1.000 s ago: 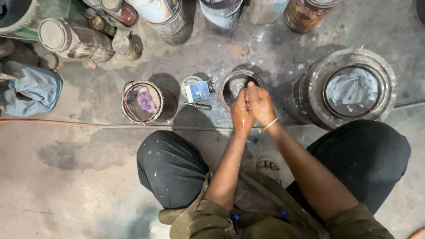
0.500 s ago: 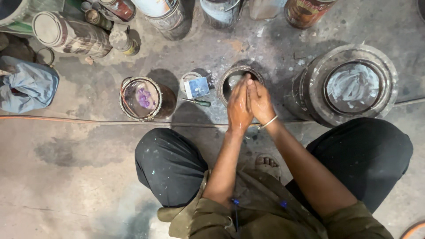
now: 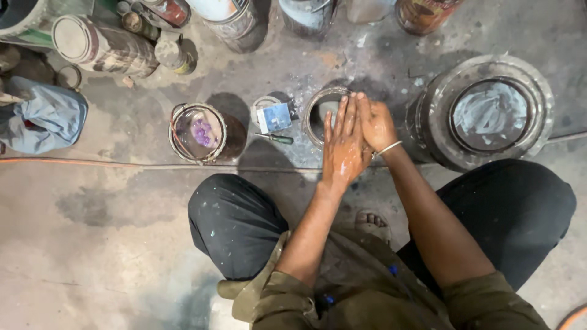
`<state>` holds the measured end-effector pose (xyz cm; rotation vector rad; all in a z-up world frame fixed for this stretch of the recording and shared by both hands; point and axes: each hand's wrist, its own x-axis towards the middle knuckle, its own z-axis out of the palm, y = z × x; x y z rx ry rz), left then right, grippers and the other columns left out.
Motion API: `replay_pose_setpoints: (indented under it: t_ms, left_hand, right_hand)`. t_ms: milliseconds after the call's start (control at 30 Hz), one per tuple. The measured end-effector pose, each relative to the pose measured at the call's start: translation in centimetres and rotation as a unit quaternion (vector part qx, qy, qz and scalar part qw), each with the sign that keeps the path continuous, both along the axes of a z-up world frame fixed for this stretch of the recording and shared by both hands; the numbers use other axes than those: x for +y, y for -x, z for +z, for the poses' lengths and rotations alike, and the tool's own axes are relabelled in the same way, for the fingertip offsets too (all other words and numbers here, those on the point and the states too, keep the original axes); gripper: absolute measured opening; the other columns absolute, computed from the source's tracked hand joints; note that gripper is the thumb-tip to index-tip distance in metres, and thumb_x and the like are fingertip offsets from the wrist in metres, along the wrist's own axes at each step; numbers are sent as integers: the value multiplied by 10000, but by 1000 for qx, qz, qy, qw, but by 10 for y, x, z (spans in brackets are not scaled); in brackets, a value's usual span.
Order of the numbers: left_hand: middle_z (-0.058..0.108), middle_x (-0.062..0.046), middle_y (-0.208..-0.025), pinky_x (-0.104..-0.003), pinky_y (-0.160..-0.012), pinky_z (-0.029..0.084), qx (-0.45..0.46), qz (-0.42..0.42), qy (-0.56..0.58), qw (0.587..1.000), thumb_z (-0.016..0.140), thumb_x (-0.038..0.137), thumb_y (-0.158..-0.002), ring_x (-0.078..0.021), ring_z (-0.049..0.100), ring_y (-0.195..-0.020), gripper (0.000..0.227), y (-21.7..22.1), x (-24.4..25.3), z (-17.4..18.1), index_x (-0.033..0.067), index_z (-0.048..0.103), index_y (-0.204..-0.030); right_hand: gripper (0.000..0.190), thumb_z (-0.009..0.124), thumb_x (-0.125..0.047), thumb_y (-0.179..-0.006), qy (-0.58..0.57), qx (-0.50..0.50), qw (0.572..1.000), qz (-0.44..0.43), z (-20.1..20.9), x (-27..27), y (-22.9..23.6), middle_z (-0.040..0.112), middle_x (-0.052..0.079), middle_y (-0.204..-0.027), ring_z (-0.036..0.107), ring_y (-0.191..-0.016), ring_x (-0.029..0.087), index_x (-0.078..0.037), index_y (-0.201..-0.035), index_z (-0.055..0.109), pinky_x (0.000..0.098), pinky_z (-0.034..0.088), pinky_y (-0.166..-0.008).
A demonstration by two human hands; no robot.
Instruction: The person sits on the floor and prepares a purple rag by dipping it into a container. They then stand on a green stool and wipe the top surface of a green cabinet with the rag.
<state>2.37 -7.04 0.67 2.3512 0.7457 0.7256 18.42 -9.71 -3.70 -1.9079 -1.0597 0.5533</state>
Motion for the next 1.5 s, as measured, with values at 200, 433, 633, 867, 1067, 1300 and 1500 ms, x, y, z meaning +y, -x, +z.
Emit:
replay_pose_setpoints:
  t_ms: [200, 433, 633, 867, 1067, 1300, 1500]
  left_hand:
    - [216, -116, -1713, -655, -1273, 64, 65, 38, -39, 996, 688, 257, -795, -325, 149, -1608, 914, -1, 2, -7, 35, 283, -1583]
    - [186, -123, -1702, -724, -1225, 46, 25, 33, -16, 999, 692, 238, -760, -363, 130, -1588, 956, -5, -4, -20, 21, 326, -1616]
    - [294, -110, -1706, -466, -1214, 371, -375, -125, 408, 823, 617, 32, -852, -269, 383, -1527, 562, -21, 7, -66, 3, 610, -1414]
    - [746, -134, -1097, -354, -888, 519, -495, 72, 599, 625, 605, 145, -1119, -211, 671, -968, 235, -32, 24, -109, -37, 752, -1147]
    - [728, -213, -1075, -458, -875, 533, -133, 250, 28, 959, 611, 118, -957, -389, 689, -999, 208, -25, 69, -114, 0, 720, -1090]
    - [720, -169, -1139, -512, -940, 475, 1, 238, 180, 954, 618, 200, -944, -384, 674, -1048, 269, -44, 101, -117, 85, 702, -1172]
    - [717, -69, -974, -514, -871, 406, -34, 241, 35, 969, 673, 220, -852, -316, 651, -987, 105, -31, 44, -93, 140, 717, -904]
  right_hand:
    - [351, 458, -240, -1151, -91, -117, 979, 137, 2, -5, 8, 685, 285, -1077, 692, -991, 431, 65, -1286, 566, 481, 533, -843]
    - [322, 477, -262, -1140, 25, -165, 986, -25, -4, 3, 11, 678, 284, -946, 655, -895, 464, 12, -1049, 621, 517, 508, -755]
    - [358, 519, -269, -1182, -134, 253, 958, 5, -14, 7, -1, 632, 99, -869, 589, -750, 167, -25, -938, 613, 329, 466, -649]
    - [253, 570, -116, -1034, -53, 255, 963, 67, -1, 10, 25, 757, 99, -1022, 746, -868, 139, 60, -1173, 687, 264, 639, -779]
    - [196, 546, -10, -1035, -86, 208, 974, 3, -21, 4, 4, 741, 93, -946, 722, -801, 140, 60, -1159, 680, 264, 613, -736]
    - [252, 505, -49, -1000, 10, 197, 979, -45, -93, 0, -4, 707, 111, -762, 671, -639, 164, 21, -853, 698, 283, 557, -591]
    - [281, 489, -219, -1046, 233, -16, 968, -96, -182, 32, -37, 697, 95, -848, 676, -772, 229, -36, -968, 688, 360, 550, -710]
